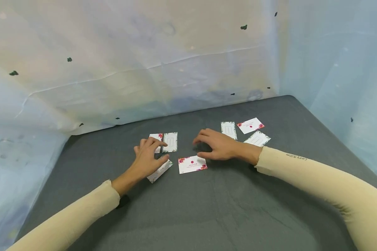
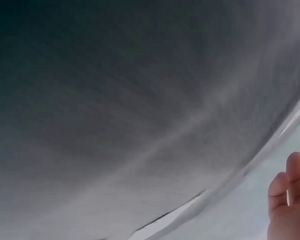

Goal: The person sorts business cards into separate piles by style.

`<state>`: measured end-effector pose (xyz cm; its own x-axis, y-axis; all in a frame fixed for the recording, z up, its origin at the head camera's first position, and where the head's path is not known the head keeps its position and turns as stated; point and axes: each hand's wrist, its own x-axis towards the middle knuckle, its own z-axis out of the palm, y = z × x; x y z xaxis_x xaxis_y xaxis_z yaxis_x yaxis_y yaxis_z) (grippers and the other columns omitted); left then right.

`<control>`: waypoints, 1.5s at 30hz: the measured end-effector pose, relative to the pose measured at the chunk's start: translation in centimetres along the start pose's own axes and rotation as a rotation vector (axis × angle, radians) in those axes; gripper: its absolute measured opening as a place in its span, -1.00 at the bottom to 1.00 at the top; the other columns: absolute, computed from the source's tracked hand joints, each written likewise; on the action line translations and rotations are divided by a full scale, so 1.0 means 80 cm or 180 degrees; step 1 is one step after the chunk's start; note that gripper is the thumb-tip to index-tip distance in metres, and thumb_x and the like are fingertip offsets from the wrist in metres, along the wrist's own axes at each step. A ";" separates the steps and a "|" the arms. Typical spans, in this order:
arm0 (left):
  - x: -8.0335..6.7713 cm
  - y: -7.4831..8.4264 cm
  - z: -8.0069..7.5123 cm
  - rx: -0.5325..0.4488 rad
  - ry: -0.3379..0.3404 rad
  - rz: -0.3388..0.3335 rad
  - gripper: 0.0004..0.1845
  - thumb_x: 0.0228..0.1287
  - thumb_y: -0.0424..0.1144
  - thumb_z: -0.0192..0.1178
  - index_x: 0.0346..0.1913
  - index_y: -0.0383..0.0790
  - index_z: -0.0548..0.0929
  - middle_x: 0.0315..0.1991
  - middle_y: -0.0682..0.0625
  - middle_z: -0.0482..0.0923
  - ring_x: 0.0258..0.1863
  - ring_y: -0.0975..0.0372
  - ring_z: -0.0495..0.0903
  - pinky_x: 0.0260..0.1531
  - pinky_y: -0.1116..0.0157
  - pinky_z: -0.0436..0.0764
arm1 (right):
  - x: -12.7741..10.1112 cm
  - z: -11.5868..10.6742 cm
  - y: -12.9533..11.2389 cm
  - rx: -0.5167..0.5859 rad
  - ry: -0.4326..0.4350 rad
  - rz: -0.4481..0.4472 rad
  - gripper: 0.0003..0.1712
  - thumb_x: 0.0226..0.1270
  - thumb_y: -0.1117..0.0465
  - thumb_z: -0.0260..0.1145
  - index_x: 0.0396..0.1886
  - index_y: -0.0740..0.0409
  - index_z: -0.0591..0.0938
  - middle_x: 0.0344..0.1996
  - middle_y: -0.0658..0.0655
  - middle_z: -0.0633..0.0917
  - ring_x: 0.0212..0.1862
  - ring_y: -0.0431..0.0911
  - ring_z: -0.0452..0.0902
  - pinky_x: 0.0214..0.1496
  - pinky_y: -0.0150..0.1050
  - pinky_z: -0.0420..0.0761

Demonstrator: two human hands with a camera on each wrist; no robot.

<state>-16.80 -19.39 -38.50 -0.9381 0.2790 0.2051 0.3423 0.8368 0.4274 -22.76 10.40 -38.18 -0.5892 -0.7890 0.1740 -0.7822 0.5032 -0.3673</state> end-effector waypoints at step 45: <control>0.020 -0.051 -0.002 0.0872 -0.0267 -0.0738 -0.20 0.19 0.25 0.28 0.30 -0.28 0.45 0.21 -0.24 0.48 0.19 -0.15 0.30 -0.01 -0.22 0.05 | 0.171 0.037 0.001 -0.0065 -0.0583 0.0313 -0.46 0.58 0.06 0.01 0.50 -0.19 0.28 0.30 -0.12 0.56 0.49 -0.08 0.09 0.44 -0.03 0.02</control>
<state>-19.72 -22.47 -39.76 -0.9941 0.0953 0.0527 0.1040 0.9743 0.2000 -30.30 -1.41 -38.51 -0.6178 -0.7857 -0.0315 -0.7278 0.5865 -0.3555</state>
